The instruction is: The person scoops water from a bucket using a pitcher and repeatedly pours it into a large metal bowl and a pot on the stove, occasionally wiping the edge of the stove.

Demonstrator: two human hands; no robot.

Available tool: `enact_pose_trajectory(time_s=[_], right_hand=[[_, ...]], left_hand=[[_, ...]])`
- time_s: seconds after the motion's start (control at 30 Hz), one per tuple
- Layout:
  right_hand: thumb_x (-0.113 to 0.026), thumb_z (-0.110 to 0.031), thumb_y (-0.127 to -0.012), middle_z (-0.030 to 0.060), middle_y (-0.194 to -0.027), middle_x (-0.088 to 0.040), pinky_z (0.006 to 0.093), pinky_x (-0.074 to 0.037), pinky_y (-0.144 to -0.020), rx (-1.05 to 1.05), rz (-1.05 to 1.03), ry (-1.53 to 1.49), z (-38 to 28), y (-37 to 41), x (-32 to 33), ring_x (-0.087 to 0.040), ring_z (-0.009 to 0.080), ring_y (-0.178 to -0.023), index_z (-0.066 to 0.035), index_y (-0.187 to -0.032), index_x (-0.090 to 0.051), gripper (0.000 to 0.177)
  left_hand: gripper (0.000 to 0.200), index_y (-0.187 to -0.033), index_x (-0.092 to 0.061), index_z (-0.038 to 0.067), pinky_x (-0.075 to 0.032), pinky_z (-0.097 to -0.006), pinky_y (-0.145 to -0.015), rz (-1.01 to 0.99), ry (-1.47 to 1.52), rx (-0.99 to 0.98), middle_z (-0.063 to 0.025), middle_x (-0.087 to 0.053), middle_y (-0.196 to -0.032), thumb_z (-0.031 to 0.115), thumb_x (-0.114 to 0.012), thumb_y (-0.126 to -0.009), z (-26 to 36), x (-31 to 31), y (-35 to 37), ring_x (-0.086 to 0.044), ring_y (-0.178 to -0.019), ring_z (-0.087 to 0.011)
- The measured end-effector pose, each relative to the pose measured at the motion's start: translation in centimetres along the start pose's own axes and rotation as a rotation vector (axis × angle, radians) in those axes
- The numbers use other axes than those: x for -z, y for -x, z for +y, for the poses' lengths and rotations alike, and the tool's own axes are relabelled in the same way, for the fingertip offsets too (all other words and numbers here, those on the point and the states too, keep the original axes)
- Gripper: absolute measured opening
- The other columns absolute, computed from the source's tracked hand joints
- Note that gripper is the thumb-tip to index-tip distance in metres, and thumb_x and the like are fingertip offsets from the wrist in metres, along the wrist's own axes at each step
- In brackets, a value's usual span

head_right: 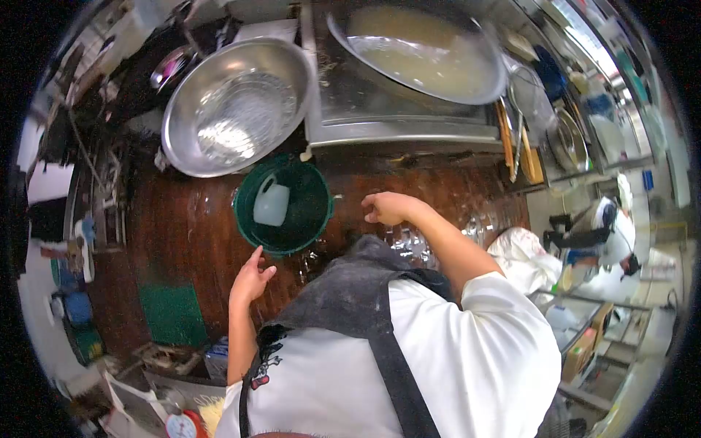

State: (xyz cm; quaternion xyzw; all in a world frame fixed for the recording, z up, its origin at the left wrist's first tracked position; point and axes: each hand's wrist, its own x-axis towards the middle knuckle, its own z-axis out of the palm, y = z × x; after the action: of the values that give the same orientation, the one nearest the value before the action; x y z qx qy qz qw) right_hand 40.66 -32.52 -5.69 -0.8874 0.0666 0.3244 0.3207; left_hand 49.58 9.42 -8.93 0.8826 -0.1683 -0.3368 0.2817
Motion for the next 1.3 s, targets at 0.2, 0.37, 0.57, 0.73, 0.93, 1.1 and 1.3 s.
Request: enact_pose_trajectory(time_s=[0.2,0.37,0.57,0.73,0.93,1.1,1.3], right_hand=[[-0.065,-0.03,-0.09,0.019,-0.108,-0.068,0.0422,-0.05,-0.088,-0.081,0.152,-0.078,5.1,4.1,1.5,-0.064,0.0347,-0.104,-0.006,-0.134,-0.051,0.051],[-0.067,-0.024,-0.088,0.0196,-0.1,-0.068,0.0409,-0.05,-0.083,-0.014,0.163,-0.185,12.5,5.1,4.1,-0.066,0.0339,-0.094,-0.003,-0.13,-0.054,0.048],[-0.065,-0.026,-0.092,0.02,-0.098,-0.068,0.0403,-0.05,-0.084,-0.013,-0.035,-0.22,21.2,3.3,8.3,-0.065,0.0343,-0.094,-0.004,-0.131,-0.052,0.047],[-0.062,-0.026,-0.094,0.0155,-0.101,-0.07,0.0397,-0.051,-0.084,-0.06,-0.082,-0.313,25.3,-1.6,8.7,-0.066,0.0284,-0.095,-0.006,-0.135,-0.049,0.047],[-0.06,-0.026,-0.096,0.0178,-0.121,-0.064,0.0396,-0.05,-0.093,-0.19,-0.104,-0.452,28.0,-5.9,4.7,-0.063,0.0268,-0.107,-0.008,-0.14,-0.046,0.05],[-0.06,-0.027,-0.096,0.0169,-0.118,-0.064,0.0365,-0.049,-0.093,-0.234,-0.201,-0.595,32.1,-6.6,-1.8,-0.062,0.0264,-0.108,-0.006,-0.138,-0.046,0.049],[-0.061,-0.024,-0.097,0.0111,-0.115,-0.063,0.0319,-0.049,-0.089,-0.355,-0.164,-0.732,32.8,-7.3,-3.9,-0.06,0.0177,-0.104,-0.001,-0.138,-0.045,0.051]], left_hand=[[0.07,-0.145,-0.039,0.006,-0.047,-0.0395,-0.095,-0.07,0.119,-0.035,-0.0243,-0.059,-0.125,0.025,-0.071,-0.085,7.2,-4.3,-3.7,-0.061,-0.11,-0.0353],[0.071,-0.144,-0.037,0.004,-0.046,-0.0413,-0.097,-0.155,0.001,-0.086,-0.0235,-0.062,-0.12,0.024,-0.07,-0.085,12.0,-10.3,-7.5,-0.059,-0.112,-0.0376],[0.056,-0.137,-0.044,0.001,-0.049,-0.0415,-0.091,0.234,0.357,0.04,-0.0215,-0.064,-0.114,0.015,-0.065,-0.087,15.5,-18.1,-15.3,-0.063,-0.103,-0.0372],[0.035,-0.124,-0.056,0.0,-0.049,-0.0427,-0.09,0.534,0.172,0.008,-0.0218,-0.066,-0.109,0.015,-0.054,-0.092,11.3,-17.1,-27.5,-0.063,-0.101,-0.0379],[0.034,-0.104,-0.062,0.0,-0.047,-0.0513,-0.087,0.569,-0.2,0.146,-0.0283,-0.064,-0.101,0.03,-0.048,-0.096,0.4,-14.8,-46.8,-0.06,-0.096,-0.0469],[0.04,-0.091,-0.068,0.001,-0.05,-0.0531,-0.082,0.494,-0.46,0.023,-0.0248,-0.067,-0.099,0.031,-0.043,-0.098,-6.3,-16.2,-55.6,-0.064,-0.092,-0.0425],[0.028,-0.105,-0.068,0.004,-0.055,-0.0513,-0.076,0.308,-0.598,0.046,-0.0204,-0.068,-0.106,0.021,-0.052,-0.09,-4.6,-15.2,-58.2,-0.067,-0.095,-0.04]])
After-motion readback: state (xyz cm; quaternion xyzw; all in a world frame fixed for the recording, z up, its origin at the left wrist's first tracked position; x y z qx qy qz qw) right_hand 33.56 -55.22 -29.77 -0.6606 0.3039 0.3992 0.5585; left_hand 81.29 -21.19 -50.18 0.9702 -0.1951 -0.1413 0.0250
